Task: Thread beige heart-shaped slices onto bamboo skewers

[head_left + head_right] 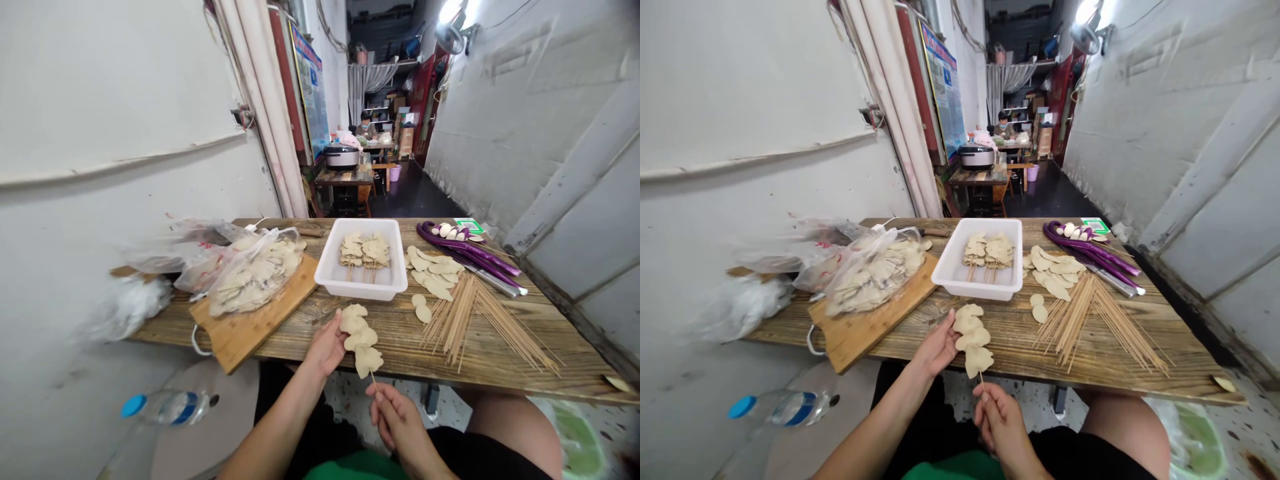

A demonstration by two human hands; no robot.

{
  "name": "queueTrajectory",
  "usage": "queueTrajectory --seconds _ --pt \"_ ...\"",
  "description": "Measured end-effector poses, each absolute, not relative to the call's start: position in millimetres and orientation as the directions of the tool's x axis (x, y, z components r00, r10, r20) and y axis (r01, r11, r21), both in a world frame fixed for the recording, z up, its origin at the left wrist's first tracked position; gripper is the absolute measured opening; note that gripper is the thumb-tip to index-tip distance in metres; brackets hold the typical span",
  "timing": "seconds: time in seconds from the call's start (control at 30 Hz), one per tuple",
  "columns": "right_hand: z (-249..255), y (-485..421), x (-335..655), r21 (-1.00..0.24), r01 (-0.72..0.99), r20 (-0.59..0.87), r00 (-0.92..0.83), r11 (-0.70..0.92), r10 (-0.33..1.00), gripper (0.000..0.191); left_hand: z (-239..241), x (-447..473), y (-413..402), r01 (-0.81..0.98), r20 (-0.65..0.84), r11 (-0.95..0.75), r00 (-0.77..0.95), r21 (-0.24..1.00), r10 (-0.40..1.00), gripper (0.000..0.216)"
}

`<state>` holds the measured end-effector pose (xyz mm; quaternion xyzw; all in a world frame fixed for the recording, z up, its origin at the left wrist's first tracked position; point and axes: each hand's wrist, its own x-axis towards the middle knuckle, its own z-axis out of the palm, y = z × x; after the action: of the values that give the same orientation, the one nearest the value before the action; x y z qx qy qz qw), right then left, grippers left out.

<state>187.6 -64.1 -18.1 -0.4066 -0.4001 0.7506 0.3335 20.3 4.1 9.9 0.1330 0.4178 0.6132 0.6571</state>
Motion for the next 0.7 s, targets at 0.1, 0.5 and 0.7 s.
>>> queueTrajectory --seconds 0.1,0.5,0.7 --pt "-17.8 -63.9 187.2 -0.86 -0.205 -0.342 -0.447 -0.467 0.827 0.048 11.9 22.3 -0.8 -0.704 -0.378 0.234 -0.053 0.671 0.924 0.035" --pt "-30.9 -65.3 185.5 -0.889 -0.142 -0.311 -0.513 -0.436 0.8 0.054 10.5 32.6 1.4 -0.752 -0.438 0.2 -0.129 0.628 0.89 0.025" --pt "13.2 -53.2 205.4 -0.955 -0.036 -0.241 -0.483 -0.294 0.842 0.051 43.5 15.2 -22.7 -0.683 -0.258 0.068 -0.179 0.727 0.949 0.038"
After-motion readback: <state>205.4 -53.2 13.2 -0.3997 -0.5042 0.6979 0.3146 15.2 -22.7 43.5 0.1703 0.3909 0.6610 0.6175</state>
